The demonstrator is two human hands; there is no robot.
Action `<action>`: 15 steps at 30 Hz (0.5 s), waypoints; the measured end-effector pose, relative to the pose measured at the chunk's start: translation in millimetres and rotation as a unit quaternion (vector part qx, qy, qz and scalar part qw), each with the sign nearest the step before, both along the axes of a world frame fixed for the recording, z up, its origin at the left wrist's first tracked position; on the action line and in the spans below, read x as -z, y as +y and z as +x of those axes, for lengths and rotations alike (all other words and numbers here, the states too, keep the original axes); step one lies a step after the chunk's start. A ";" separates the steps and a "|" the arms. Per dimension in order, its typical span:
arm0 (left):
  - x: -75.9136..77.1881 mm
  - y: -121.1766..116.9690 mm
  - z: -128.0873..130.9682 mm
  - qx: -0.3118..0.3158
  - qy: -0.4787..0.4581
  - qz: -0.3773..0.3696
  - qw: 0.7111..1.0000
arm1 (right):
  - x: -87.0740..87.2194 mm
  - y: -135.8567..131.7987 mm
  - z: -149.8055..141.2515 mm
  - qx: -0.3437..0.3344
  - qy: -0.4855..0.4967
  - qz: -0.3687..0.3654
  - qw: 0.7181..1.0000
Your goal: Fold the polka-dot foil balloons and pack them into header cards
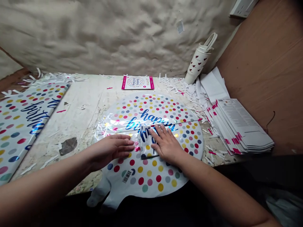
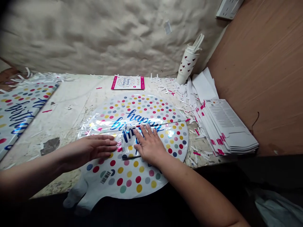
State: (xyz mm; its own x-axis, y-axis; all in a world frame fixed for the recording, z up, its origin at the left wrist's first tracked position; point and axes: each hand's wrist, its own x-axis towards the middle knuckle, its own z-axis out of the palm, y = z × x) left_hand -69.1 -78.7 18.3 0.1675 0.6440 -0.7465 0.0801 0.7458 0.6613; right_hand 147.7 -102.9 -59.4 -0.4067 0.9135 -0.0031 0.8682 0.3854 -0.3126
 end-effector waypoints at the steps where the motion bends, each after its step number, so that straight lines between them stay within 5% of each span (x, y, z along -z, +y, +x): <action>1: 0.3 0.3 1.2 0.006 -0.006 -0.015 1.000 | 0.6 -0.7 -2.2 -0.001 0.002 0.002 1.000; 5: 14.5 9.8 24.1 0.157 0.065 0.031 0.985 | -5.1 -1.7 -7.2 -0.028 0.003 0.009 1.000; 8: 20.8 19.6 42.7 0.226 0.150 0.131 0.954 | -20.6 6.9 26.0 0.002 -0.011 0.052 0.999; 10: 15.4 22.7 47.4 0.217 0.151 0.211 0.941 | -36.0 13.8 74.9 0.174 -0.048 0.121 0.976; 13: -1.3 20.4 43.6 0.226 0.101 0.290 0.924 | -56.8 15.7 163.6 0.486 -0.146 0.131 0.851; 15: -10.1 15.9 36.5 0.240 0.073 0.293 0.923 | -65.7 9.6 210.0 0.517 -0.171 0.041 0.837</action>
